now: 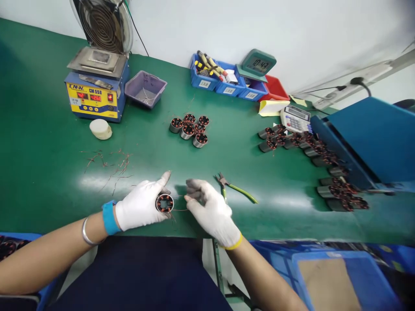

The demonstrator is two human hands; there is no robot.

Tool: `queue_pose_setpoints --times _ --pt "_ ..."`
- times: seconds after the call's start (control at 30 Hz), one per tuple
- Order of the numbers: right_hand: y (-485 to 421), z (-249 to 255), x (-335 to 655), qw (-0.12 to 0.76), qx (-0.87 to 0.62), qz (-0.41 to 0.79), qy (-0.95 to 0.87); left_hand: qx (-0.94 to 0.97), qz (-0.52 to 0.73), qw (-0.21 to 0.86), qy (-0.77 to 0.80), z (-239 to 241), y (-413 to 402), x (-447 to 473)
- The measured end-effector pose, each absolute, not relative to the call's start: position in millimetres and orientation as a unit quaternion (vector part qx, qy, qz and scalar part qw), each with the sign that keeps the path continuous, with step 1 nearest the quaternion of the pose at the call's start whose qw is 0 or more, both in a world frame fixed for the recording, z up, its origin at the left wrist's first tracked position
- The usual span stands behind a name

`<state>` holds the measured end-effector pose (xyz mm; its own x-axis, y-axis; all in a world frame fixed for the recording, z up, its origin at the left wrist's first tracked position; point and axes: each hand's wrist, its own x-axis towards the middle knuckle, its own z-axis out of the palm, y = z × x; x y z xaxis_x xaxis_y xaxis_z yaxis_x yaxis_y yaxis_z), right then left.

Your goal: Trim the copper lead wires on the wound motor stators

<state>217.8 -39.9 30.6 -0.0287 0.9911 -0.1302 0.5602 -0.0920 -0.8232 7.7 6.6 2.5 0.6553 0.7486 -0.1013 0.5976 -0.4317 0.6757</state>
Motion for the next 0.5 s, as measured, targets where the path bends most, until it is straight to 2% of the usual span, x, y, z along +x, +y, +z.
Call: queue_pose_setpoints --times 0.07,0.13,0.2,0.27,0.43,0.5 --pt "-48 34 217 0.307 -0.566 0.207 -0.736 0.848 0.123 0.337 0.39 -1 6 8" --pt "-54 31 217 0.273 -0.459 0.128 -0.836 0.857 0.139 0.327 0.373 -2 7 7" --pt "-58 24 217 0.209 -0.429 0.115 -0.871 0.862 0.153 0.32 0.362 -2 7 7" --pt "-60 18 219 0.15 -0.466 0.134 -0.862 0.866 0.153 0.313 0.358 -2 7 7" --pt "-57 26 220 0.076 -0.55 0.148 -0.818 0.87 0.141 0.306 0.359 0 7 6" --pt "-52 34 217 0.012 -0.548 0.145 -0.824 0.869 0.131 0.31 0.363 2 7 6"
